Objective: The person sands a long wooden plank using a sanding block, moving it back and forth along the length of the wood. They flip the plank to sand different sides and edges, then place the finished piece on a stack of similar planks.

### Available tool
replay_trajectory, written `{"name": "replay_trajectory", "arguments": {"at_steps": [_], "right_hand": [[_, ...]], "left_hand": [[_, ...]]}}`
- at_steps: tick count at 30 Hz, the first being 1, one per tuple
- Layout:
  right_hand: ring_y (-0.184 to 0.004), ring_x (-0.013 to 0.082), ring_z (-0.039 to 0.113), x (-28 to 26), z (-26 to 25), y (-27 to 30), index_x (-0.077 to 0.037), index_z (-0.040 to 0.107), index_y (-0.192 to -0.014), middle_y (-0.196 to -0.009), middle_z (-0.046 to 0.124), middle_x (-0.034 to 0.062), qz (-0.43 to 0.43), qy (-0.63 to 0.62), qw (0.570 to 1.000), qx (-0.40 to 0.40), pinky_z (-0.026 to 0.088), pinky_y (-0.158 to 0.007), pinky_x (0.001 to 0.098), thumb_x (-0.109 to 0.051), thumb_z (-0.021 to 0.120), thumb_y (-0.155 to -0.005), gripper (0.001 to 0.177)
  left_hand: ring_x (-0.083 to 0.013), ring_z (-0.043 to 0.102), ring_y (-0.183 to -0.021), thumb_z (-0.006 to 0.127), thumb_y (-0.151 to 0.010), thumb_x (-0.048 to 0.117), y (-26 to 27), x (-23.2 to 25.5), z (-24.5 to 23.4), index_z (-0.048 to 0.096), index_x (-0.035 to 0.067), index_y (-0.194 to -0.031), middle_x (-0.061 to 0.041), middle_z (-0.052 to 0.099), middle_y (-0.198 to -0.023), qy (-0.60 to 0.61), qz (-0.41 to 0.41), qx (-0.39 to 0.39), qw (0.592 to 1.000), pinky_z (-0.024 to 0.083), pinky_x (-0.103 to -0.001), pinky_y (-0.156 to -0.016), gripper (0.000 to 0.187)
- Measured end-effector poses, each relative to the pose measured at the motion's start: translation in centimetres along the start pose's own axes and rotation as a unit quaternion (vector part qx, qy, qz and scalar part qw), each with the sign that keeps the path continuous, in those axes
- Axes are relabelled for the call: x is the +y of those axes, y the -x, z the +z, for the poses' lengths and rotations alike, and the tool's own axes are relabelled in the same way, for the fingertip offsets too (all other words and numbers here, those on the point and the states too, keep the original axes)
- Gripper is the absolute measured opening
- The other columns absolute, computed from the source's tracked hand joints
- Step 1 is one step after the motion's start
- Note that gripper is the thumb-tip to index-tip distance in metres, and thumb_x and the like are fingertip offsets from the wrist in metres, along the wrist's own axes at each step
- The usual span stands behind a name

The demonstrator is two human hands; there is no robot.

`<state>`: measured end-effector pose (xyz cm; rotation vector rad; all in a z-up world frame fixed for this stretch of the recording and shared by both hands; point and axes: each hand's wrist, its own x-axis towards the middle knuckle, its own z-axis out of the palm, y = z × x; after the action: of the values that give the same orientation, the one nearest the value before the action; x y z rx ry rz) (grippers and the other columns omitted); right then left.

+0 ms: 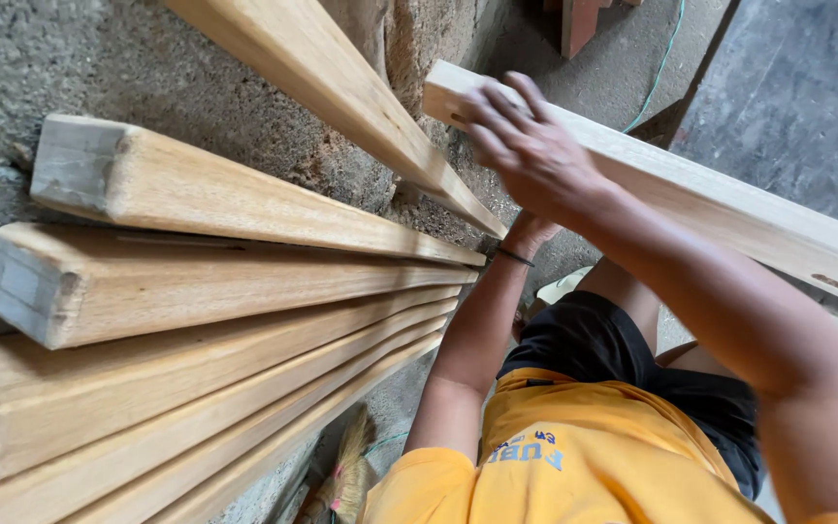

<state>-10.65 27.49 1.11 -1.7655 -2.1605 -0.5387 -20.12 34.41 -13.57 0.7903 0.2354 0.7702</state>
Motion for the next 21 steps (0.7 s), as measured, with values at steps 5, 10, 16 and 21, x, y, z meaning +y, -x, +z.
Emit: {"name": "replay_trajectory", "arguments": {"at_steps": [5, 10, 16, 21], "right_hand": [[-0.115, 0.0379, 0.037, -0.3, 4.7, -3.7, 0.007, 0.051, -0.109, -0.121, 0.045, 0.0197, 0.009, -0.033, 0.999, 0.025, 0.019, -0.1, 0.0473, -0.002, 0.046, -0.082, 0.029], [-0.12, 0.0334, 0.03, -0.4, 1.9, 1.4, 0.006, 0.045, -0.116, -0.127, 0.037, 0.0185, 0.064, -0.026, 0.998, 0.004, 0.018, -0.101, 0.0476, -0.004, 0.041, -0.087, 0.031], [-0.124, 0.0304, 0.025, -0.6, -3.7, 10.3, 0.007, 0.044, -0.12, -0.132, 0.033, 0.0167, 0.141, -0.023, 0.99, -0.02, 0.015, -0.103, 0.045, -0.003, 0.04, -0.087, 0.035], [-0.124, 0.0279, 0.028, -0.8, -8.1, 18.2, 0.005, 0.045, -0.123, -0.132, 0.034, 0.016, 0.212, 0.021, 0.977, -0.015, 0.013, -0.104, 0.0446, 0.006, 0.041, -0.084, 0.039]], "left_hand": [[-0.0204, 0.053, -0.089, 0.072, -0.062, -0.003, -0.7, -0.1, 1.3, 0.048, 0.001, -0.104, -0.012, 0.057, -0.097, -0.014, -0.013, -0.012, 1.0, 0.044, -0.032, -0.082, 0.049], [-0.0208, 0.053, -0.089, 0.071, -0.062, -0.002, 0.0, -3.2, 4.1, 0.046, 0.001, -0.104, -0.012, 0.057, -0.097, -0.011, -0.057, -0.04, 0.997, 0.044, -0.032, -0.083, 0.049], [-0.0213, 0.053, -0.089, 0.071, -0.062, -0.002, 0.3, -4.8, 6.2, 0.045, 0.002, -0.105, -0.013, 0.056, -0.098, -0.033, -0.075, -0.061, 0.995, 0.043, -0.033, -0.084, 0.05], [-0.0216, 0.052, -0.089, 0.071, -0.062, -0.001, 0.4, -5.6, 7.9, 0.044, 0.002, -0.106, -0.013, 0.056, -0.098, -0.054, -0.082, -0.081, 0.992, 0.043, -0.033, -0.084, 0.051]]}}
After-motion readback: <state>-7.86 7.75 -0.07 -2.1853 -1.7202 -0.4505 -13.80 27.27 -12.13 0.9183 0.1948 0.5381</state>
